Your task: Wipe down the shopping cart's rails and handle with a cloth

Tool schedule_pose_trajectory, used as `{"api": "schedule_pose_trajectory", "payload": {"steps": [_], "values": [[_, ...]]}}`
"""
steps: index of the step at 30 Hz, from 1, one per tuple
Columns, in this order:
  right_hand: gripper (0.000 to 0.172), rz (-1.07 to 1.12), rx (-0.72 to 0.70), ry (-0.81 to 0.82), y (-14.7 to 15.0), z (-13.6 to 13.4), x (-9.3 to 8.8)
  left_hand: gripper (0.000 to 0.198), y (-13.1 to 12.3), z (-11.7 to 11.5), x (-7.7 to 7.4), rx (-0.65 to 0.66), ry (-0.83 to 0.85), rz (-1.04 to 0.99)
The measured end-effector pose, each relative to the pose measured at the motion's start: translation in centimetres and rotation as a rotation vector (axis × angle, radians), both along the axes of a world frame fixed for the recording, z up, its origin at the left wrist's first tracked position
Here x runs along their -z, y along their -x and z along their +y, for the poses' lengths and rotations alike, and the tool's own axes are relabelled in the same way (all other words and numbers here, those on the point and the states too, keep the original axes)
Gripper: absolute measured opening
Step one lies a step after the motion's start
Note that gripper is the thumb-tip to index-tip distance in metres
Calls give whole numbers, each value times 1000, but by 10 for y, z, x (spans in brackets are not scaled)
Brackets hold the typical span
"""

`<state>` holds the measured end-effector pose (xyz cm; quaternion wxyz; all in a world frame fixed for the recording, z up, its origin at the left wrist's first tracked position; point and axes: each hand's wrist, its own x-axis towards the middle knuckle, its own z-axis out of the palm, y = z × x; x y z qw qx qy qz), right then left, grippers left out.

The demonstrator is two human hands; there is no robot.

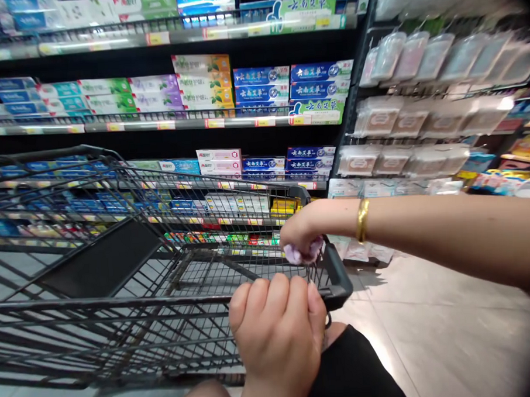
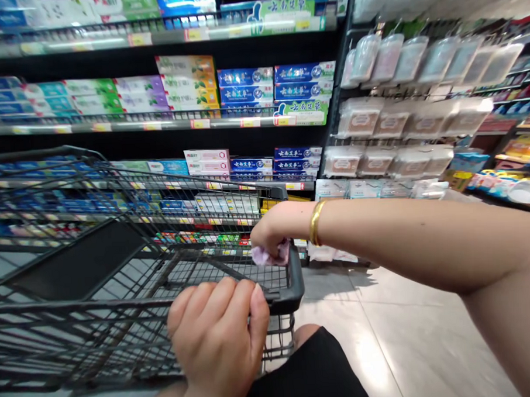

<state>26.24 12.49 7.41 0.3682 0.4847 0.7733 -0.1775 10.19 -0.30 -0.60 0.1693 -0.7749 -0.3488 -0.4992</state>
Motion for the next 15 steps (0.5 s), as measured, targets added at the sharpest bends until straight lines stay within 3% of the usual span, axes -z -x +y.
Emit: {"api": "schedule_pose_trajectory", "payload": {"steps": [4,8,12,15], "values": [[19,26,92,-305,-19,23,-4,28,-3,1,4,-10,8,-36],[8,5,116,-276,-18,26,3,29,-5,0,6,-9,10,-59],[19,15,196,-129,-8,29,11,28,-6,-1,6,-6,4,-67],[12,58,302,-314,-10,43,13,29,-7,-2,6,-10,7,-67]]}}
